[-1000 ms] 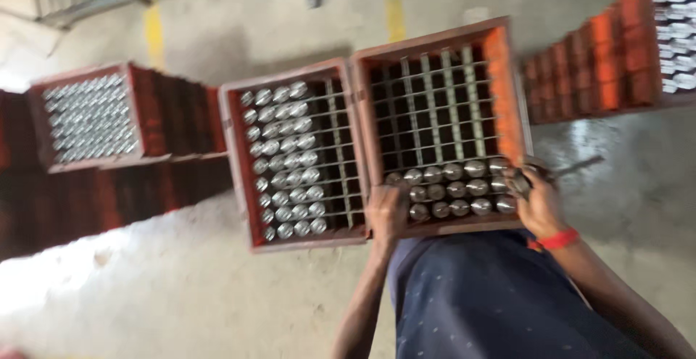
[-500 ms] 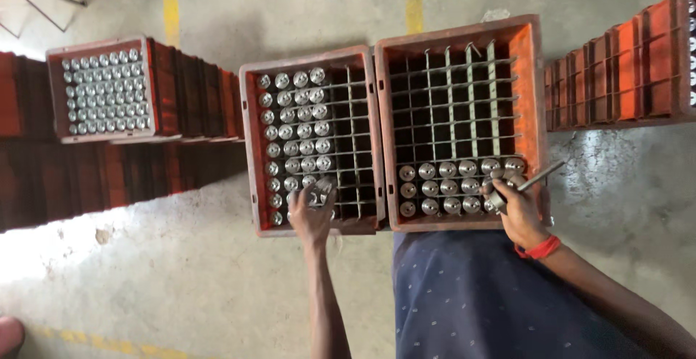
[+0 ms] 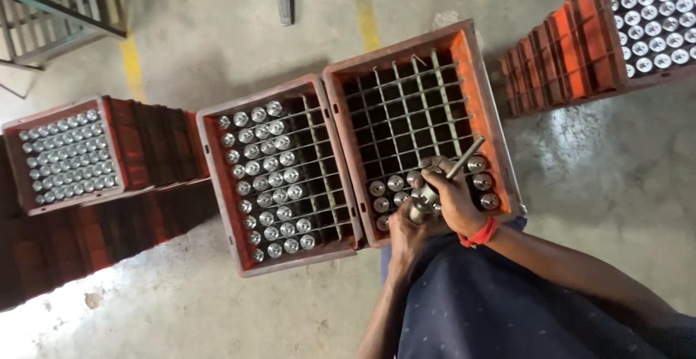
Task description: The person transfers small metallic cylindrical caps from one red crate to another, placing them into a grid insert. The person then lifts the filled crate and places it on a metal rack.
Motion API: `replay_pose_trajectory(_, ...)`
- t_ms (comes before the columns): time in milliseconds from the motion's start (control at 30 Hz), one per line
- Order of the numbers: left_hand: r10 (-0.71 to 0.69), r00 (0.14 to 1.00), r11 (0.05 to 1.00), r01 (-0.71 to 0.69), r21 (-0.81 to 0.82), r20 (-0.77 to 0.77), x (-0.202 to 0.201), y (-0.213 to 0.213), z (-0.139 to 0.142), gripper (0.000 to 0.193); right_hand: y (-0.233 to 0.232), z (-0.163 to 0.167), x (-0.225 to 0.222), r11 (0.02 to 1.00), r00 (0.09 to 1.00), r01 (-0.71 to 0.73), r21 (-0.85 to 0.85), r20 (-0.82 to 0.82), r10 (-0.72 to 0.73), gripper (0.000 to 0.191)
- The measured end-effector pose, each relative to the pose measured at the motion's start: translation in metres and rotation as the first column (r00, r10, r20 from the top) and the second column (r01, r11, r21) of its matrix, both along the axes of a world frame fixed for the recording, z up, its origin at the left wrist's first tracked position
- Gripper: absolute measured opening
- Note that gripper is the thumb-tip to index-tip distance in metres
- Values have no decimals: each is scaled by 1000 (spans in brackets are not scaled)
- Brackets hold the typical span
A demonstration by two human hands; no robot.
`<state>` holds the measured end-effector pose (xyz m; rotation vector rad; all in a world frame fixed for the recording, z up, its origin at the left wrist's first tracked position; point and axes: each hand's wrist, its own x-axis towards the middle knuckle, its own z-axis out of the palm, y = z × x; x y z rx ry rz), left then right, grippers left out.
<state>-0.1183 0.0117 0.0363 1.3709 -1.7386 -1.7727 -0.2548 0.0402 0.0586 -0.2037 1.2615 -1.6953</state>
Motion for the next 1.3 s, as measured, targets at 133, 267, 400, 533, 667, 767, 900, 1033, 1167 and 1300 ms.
replay_pose_trajectory(133,-221,962,974,225,-7,162,-7,9,11,37,16,-2,-3,994,996,-88,59,26,87,9)
replay_pose_trajectory(267,-297,944,955,289,72,145,-9,7,1,41,32,-23,-6,975,970,-223,0,98,222,11)
replay_pose_trajectory(400,-376,922,926,370,77,92,-5,-6,4,51,29,-51,-17,983,958,-46,177,287,-7,4)
replay_pose_trajectory(533,-337,763,941,298,162,552,3,-42,15,58,24,-71,-51,975,952,170,143,233,-200,9)
replay_pose_trajectory(667,19,818,762,360,-538,574,10,-68,5,62,28,-82,-67,965,931,207,162,270,-245,5)
replay_pose_trajectory(767,76,830,579,414,-703,552,15,-67,-15,59,34,-86,-59,980,947,174,92,257,-193,6)
replay_pose_trajectory(900,-35,944,741,245,-625,328,41,-57,-34,66,58,-87,-48,957,453,-108,269,-843,288,34)
replay_pose_trajectory(1033,333,828,687,115,-718,451,100,-64,-37,31,74,-89,-46,945,706,-75,319,-652,276,34)
replay_pose_trajectory(1167,541,476,728,148,-670,694,160,-88,-48,57,66,-95,-43,977,971,71,203,210,-114,13)
replay_pose_trajectory(1300,475,603,742,117,-660,641,186,-101,-49,53,57,-97,-37,977,982,55,206,165,-90,5)
